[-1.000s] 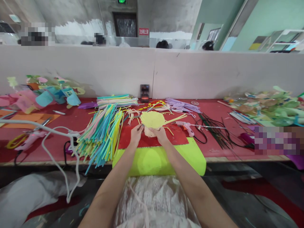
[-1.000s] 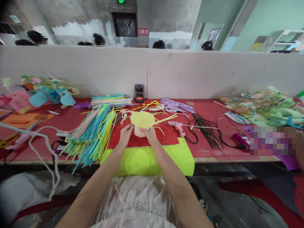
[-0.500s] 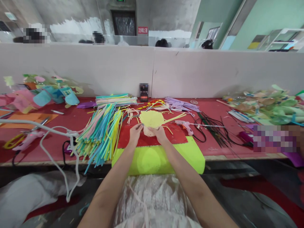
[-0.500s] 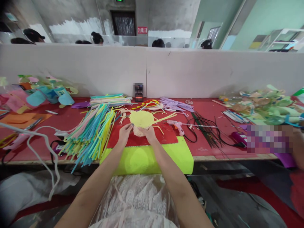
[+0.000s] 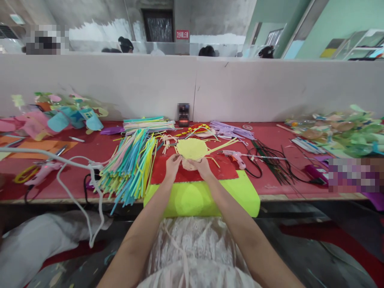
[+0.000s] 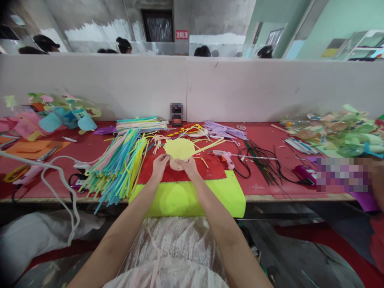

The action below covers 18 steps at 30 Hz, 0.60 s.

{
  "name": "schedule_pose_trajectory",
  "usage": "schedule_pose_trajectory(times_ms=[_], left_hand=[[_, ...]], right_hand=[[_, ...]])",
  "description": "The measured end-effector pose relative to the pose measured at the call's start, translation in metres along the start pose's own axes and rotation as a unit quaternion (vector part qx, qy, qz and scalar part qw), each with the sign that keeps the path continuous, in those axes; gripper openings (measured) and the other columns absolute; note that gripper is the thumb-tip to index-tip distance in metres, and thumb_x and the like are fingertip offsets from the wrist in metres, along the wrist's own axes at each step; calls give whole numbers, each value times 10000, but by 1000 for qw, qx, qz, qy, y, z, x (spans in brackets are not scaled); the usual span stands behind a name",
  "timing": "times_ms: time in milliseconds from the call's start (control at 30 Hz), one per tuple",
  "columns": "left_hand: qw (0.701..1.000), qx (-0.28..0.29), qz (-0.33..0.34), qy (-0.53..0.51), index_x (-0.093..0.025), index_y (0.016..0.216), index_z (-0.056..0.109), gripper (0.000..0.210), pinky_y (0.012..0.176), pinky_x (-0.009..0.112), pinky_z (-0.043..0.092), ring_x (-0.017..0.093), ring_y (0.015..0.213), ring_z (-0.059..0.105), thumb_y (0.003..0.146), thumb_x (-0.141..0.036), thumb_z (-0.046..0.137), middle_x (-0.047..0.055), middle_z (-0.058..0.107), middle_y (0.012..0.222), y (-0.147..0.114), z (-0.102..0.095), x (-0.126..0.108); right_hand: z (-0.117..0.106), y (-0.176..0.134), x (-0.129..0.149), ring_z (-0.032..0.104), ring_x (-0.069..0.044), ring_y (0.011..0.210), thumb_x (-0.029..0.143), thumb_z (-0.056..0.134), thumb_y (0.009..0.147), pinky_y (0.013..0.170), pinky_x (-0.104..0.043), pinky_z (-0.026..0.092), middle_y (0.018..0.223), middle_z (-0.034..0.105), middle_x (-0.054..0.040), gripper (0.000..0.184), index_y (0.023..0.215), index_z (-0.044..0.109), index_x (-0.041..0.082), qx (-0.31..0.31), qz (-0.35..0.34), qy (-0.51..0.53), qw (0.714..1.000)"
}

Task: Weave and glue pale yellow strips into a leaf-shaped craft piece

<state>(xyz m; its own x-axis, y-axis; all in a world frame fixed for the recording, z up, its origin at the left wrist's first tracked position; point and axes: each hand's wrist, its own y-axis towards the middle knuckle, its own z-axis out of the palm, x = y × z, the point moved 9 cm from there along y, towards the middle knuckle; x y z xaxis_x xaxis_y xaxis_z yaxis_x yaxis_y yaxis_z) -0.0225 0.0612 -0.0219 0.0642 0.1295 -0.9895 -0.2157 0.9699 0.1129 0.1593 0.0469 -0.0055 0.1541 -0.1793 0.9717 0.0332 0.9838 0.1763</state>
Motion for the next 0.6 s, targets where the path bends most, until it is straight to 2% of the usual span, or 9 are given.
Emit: schedule_pose_trajectory(times_ms=[233,600], left_hand=[[999,45,-22,11,-167,1216,573,363,870,431,546,210,1035,621,919,-376,591,92,606,1218,-2,8,-2],[998,55,-16,27,-167,1216,573,364,875,435,544,213,1044,618,918,-374,592,92,603,1224,-5,9,-10]], right_hand=[[3,-1,4,690,-235,1042,359,843,602,948,-395,538,1195,706,-103,560,1103,668,178,-3,-4,20,1000],[5,-4,13,687,-236,1034,346,840,580,952,-390,533,1144,728,-88,523,1050,683,180,-2,-11,34,999]])
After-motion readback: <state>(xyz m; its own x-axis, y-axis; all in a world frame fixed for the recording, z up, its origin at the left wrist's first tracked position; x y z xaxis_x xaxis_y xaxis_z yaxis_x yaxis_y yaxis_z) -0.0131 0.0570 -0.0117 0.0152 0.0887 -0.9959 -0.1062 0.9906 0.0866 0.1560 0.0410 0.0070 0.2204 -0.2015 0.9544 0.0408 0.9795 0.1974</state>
